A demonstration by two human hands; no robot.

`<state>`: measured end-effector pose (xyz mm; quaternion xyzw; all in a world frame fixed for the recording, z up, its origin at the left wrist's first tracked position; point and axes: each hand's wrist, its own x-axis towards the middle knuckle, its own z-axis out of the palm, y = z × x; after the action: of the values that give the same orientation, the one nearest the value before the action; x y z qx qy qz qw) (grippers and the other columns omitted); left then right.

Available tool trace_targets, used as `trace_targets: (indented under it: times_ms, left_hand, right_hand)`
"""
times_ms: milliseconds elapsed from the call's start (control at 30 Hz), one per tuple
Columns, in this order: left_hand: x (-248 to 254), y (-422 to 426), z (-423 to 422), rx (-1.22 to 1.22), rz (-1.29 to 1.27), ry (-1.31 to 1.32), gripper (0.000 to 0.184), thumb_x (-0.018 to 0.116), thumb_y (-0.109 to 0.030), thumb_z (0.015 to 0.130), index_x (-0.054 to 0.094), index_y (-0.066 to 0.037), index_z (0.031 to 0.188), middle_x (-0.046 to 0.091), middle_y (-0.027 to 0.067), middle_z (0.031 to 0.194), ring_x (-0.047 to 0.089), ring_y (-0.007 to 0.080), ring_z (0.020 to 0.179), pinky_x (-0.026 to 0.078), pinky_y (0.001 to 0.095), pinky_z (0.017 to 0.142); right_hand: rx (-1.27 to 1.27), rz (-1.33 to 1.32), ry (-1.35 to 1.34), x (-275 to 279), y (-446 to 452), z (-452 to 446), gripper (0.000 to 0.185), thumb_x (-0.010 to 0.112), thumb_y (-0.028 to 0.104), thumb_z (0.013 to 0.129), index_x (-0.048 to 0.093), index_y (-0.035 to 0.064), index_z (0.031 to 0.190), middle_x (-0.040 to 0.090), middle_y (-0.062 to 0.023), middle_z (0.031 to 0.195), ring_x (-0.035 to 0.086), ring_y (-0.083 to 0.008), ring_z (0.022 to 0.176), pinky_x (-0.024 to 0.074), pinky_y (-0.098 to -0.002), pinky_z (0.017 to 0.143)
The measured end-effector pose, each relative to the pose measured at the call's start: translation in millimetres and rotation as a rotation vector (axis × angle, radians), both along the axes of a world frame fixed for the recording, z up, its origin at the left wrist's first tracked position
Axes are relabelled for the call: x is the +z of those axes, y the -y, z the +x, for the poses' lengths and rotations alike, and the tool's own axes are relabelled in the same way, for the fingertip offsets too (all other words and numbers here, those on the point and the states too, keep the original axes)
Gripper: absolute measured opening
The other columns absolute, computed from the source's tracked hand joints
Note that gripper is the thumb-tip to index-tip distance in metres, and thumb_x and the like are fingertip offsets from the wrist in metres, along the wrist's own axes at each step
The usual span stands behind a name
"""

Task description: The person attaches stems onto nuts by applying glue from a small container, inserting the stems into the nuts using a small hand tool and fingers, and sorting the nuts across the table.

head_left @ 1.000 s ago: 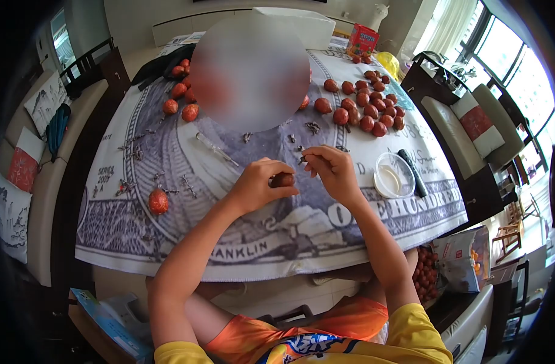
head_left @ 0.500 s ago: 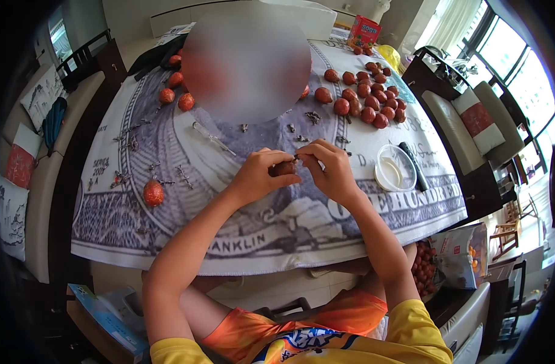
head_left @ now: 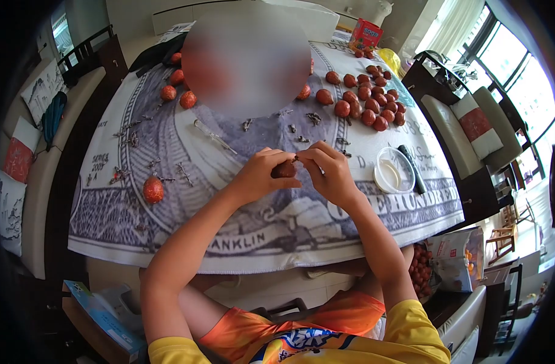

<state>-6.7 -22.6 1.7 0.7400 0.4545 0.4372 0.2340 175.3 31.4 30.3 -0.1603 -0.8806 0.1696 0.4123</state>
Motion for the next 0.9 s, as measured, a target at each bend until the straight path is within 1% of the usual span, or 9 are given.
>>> trace_targets:
  times_ms: [167, 300, 500, 667, 833, 900]
  left_hand:
    - [-5.6, 0.2, -0.7, -0.014, -0.033, 0.048, 0.042, 0.081, -0.020, 0.069, 0.062, -0.004, 0.102, 0.064, 0.0014, 0.079, 0.053, 0.0155, 0.067, 0.044, 0.0294, 0.071]
    - [-1.9, 2.0, -1.9, 0.012, -0.223, 0.262, 0.041, 0.081, -0.015, 0.067, 0.061, -0.003, 0.102, 0.065, 0.0023, 0.080, 0.054, 0.0135, 0.067, 0.045, 0.0279, 0.067]
    - [6.2, 2.4, -3.2, 0.000, -0.306, 0.195, 0.040, 0.081, -0.011, 0.066, 0.061, -0.002, 0.099, 0.066, 0.0022, 0.078, 0.054, 0.0118, 0.067, 0.044, 0.0262, 0.064]
    - [7.7, 1.7, -2.0, -0.007, -0.276, 0.189, 0.035, 0.080, -0.009, 0.066, 0.062, -0.002, 0.096, 0.065, 0.0015, 0.076, 0.052, 0.0106, 0.065, 0.044, 0.0253, 0.064]
    - [12.6, 3.6, -2.0, -0.013, -0.271, 0.191, 0.031, 0.079, -0.009, 0.066, 0.063, -0.002, 0.091, 0.064, 0.0005, 0.075, 0.050, 0.0107, 0.064, 0.043, 0.0256, 0.063]
    - [9.6, 2.0, -3.0, -0.029, -0.256, 0.203, 0.029, 0.079, -0.010, 0.067, 0.062, -0.002, 0.089, 0.063, 0.0001, 0.073, 0.049, 0.0111, 0.063, 0.042, 0.0260, 0.062]
  right_hand:
    - [0.031, 0.100, 0.051, -0.9, -0.3, 1.4, 0.018, 0.058, -0.011, 0.078, 0.062, 0.0004, 0.092, 0.055, -0.0064, 0.077, 0.048, -0.0175, 0.057, 0.0399, -0.0272, 0.053]
    - [0.009, 0.116, 0.061, 1.0, 1.3, 1.3, 0.018, 0.058, -0.011, 0.079, 0.061, 0.0009, 0.092, 0.054, -0.0065, 0.077, 0.047, -0.0181, 0.057, 0.0396, -0.0279, 0.052]
    - [0.023, 0.097, 0.030, 0.2, 0.3, 1.2, 0.019, 0.057, -0.011, 0.078, 0.061, 0.0014, 0.092, 0.054, -0.0067, 0.078, 0.047, -0.0182, 0.057, 0.0399, -0.0282, 0.053]
    - [0.047, 0.149, 0.046, -0.7, -1.6, 1.2, 0.021, 0.057, -0.012, 0.076, 0.061, 0.0013, 0.092, 0.054, -0.0071, 0.079, 0.047, -0.0187, 0.057, 0.0400, -0.0284, 0.053]
    - [0.065, 0.156, 0.024, 0.4, -1.5, 0.0, 0.025, 0.057, -0.013, 0.073, 0.060, 0.0012, 0.093, 0.054, -0.0069, 0.080, 0.047, -0.0193, 0.058, 0.0405, -0.0289, 0.054]
    - [0.067, 0.208, 0.054, 2.8, -1.0, -0.6, 0.027, 0.057, -0.014, 0.070, 0.060, 0.0007, 0.093, 0.054, -0.0073, 0.082, 0.047, -0.0201, 0.061, 0.0411, -0.0296, 0.056]
